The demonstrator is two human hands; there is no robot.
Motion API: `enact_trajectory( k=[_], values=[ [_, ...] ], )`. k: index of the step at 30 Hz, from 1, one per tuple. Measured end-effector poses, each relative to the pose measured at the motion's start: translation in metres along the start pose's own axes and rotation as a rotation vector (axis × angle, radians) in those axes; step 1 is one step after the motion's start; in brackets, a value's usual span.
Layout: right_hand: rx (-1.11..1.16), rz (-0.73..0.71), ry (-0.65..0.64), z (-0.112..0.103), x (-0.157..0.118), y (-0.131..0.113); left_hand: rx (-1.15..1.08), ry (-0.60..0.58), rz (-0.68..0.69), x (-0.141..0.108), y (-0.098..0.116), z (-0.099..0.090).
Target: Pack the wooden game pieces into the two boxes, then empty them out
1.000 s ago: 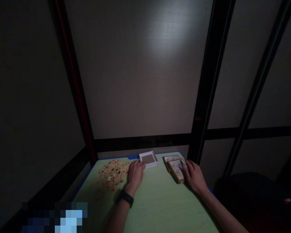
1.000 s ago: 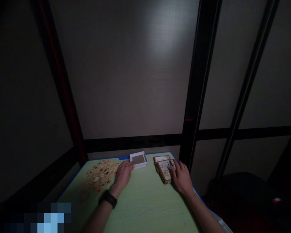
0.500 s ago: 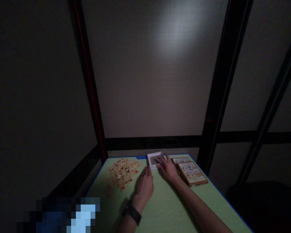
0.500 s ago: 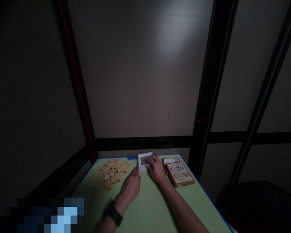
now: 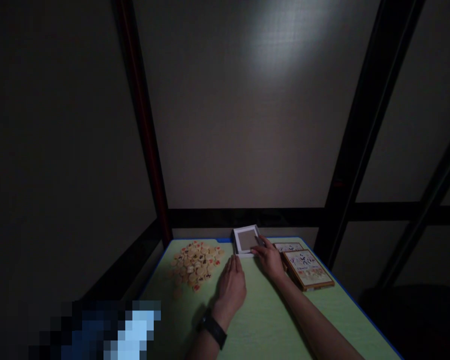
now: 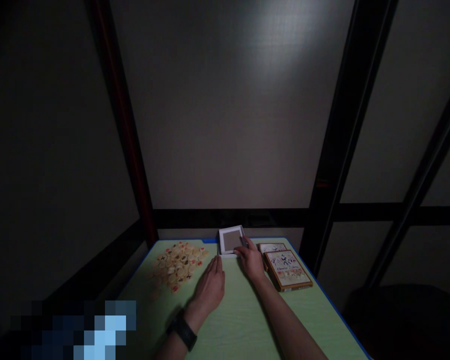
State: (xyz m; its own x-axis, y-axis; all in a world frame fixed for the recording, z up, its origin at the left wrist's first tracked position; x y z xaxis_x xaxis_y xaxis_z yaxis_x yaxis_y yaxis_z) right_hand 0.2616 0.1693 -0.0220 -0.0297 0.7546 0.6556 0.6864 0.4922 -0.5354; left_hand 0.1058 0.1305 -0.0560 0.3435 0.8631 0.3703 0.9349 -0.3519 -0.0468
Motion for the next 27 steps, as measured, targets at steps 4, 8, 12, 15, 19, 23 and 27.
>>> enact_trajectory(
  k=[4, 8, 12, 15, 19, 23, 27],
  values=[
    [-0.077, 0.021, -0.048, 0.000, -0.002, -0.005, -0.009, 0.005, 0.010, 0.000, 0.000, -0.002],
    [-0.119, 0.049, -0.070, -0.001, -0.003, -0.009, -0.029, -0.009, -0.006, 0.000, 0.000, -0.001],
    [-0.088, 0.034, -0.092, 0.000, -0.003, -0.012, -0.019, 0.002, 0.012, 0.000, 0.000, 0.000],
    [-0.085, 0.008, -0.105, 0.001, -0.003, -0.013, -0.010, 0.013, 0.009, 0.000, -0.001, 0.001],
    [-0.104, -0.039, -0.111, 0.001, -0.003, -0.014, 0.005, -0.017, -0.004, 0.001, 0.001, -0.002],
    [-0.134, -0.097, -0.042, -0.003, -0.005, -0.015, 0.034, -0.027, -0.009, 0.001, 0.001, -0.023],
    [-0.127, -0.208, 0.046, -0.003, -0.012, -0.029, 0.039, -0.099, -0.104, -0.008, -0.020, -0.059]
  ],
)
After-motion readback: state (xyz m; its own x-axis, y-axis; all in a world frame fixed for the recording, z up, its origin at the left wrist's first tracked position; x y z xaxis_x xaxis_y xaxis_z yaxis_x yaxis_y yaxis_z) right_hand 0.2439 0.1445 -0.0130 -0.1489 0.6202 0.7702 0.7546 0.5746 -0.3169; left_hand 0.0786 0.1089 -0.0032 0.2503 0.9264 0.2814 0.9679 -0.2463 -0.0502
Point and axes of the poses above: each hand's wrist, its own x-axis towards the middle knuckle, its own z-axis out of the palm, y = z × x, the point moved 6 cm from there along x, towards the middle knuckle, and after that the axes turned 11 degrees about x, right-handed, at the moved point
